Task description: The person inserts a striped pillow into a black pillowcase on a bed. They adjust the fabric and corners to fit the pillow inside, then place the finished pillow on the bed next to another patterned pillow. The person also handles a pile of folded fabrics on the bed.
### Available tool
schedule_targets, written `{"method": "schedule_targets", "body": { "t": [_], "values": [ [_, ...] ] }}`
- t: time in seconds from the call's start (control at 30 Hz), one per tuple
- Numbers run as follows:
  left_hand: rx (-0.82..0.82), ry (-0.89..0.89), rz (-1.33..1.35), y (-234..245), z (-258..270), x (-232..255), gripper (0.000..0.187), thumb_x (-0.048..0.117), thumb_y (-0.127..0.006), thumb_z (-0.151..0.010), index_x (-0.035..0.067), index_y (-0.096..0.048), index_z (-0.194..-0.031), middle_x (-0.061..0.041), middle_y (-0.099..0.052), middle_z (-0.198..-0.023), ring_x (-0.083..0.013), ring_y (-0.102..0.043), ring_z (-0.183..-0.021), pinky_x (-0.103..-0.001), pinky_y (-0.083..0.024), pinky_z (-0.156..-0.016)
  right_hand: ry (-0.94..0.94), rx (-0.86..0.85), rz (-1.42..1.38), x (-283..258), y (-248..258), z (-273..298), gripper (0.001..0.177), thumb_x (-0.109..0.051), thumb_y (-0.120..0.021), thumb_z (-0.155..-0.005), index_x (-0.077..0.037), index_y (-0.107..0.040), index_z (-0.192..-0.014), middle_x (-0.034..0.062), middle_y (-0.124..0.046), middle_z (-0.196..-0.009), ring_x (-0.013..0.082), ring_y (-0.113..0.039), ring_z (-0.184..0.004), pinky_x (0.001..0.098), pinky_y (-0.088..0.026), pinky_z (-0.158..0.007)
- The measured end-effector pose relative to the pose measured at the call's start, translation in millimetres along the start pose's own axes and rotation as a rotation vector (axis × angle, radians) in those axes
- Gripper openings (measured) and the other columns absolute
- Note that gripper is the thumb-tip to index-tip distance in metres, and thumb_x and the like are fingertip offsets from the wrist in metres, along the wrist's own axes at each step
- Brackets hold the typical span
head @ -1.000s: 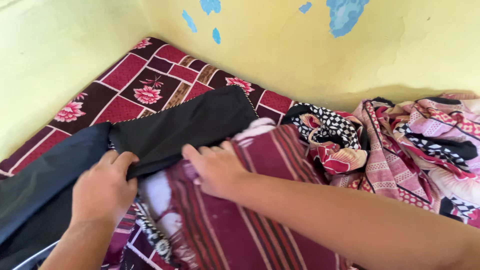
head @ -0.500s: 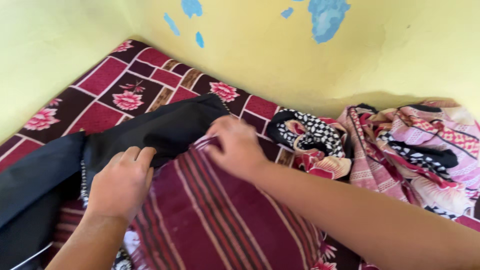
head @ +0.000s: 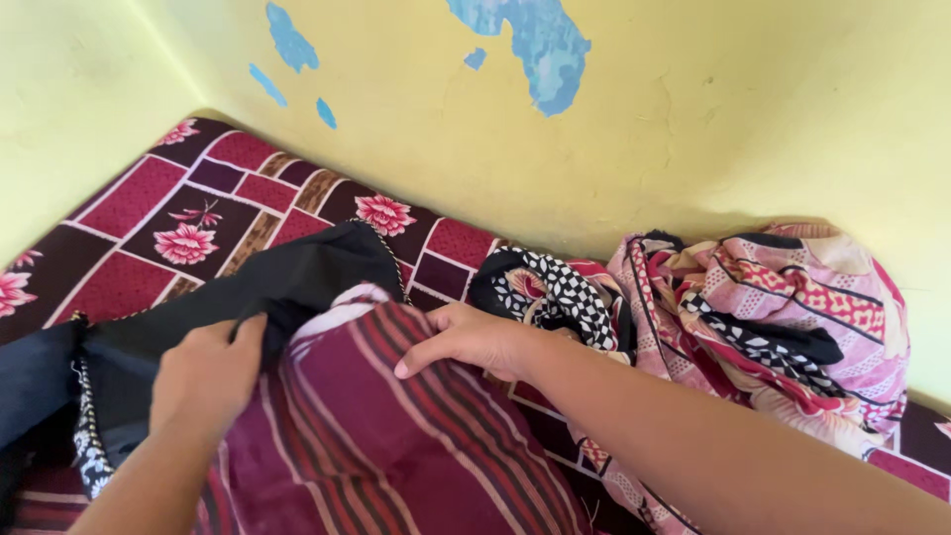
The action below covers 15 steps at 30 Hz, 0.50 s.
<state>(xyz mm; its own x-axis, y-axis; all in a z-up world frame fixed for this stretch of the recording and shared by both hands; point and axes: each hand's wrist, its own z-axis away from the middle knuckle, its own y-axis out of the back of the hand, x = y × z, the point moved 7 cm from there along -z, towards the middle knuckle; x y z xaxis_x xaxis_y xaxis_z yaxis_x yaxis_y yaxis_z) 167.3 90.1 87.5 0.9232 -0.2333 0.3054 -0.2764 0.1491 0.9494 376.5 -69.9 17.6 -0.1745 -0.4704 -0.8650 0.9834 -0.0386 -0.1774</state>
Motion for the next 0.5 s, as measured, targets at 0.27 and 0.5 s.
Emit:
{"method": "schedule_targets", "body": {
  "t": [0.27,0.5],
  "values": [
    [-0.056,-0.312,0.414,16.5,10.9,63.9,0.030,0.011,-0.066,-0.085,0.014,-0.077,-0.112,-0.015,-0.079,-0.096,-0.0272,-0.078,-0.083,-0.036,-0.057,-0.077,-0.049,-0.338,0.098,-17.3,-45.7,19.6,0.053,-0.021,-0.082,-0.078,-0.004,-0.066,-0.126,0.0066,-0.075,-0.115,0.0164,-0.070,-0.107,0.0359,-0.054,-0.099],
    [0.072,-0.656,0.475,26.0,59.7,96.4,0.024,0.003,-0.071,-0.078,0.006,-0.077,-0.101,-0.013,-0.076,-0.093,-0.0248,-0.074,-0.082,-0.034,-0.055,-0.072,0.327,0.528,0.543,-31.1,-39.8,20.5,0.053,-0.027,-0.086,-0.074,-0.004,-0.070,-0.118,0.0178,-0.077,-0.105,0.0274,-0.076,-0.099,0.0366,-0.056,-0.091]
  ]
}}
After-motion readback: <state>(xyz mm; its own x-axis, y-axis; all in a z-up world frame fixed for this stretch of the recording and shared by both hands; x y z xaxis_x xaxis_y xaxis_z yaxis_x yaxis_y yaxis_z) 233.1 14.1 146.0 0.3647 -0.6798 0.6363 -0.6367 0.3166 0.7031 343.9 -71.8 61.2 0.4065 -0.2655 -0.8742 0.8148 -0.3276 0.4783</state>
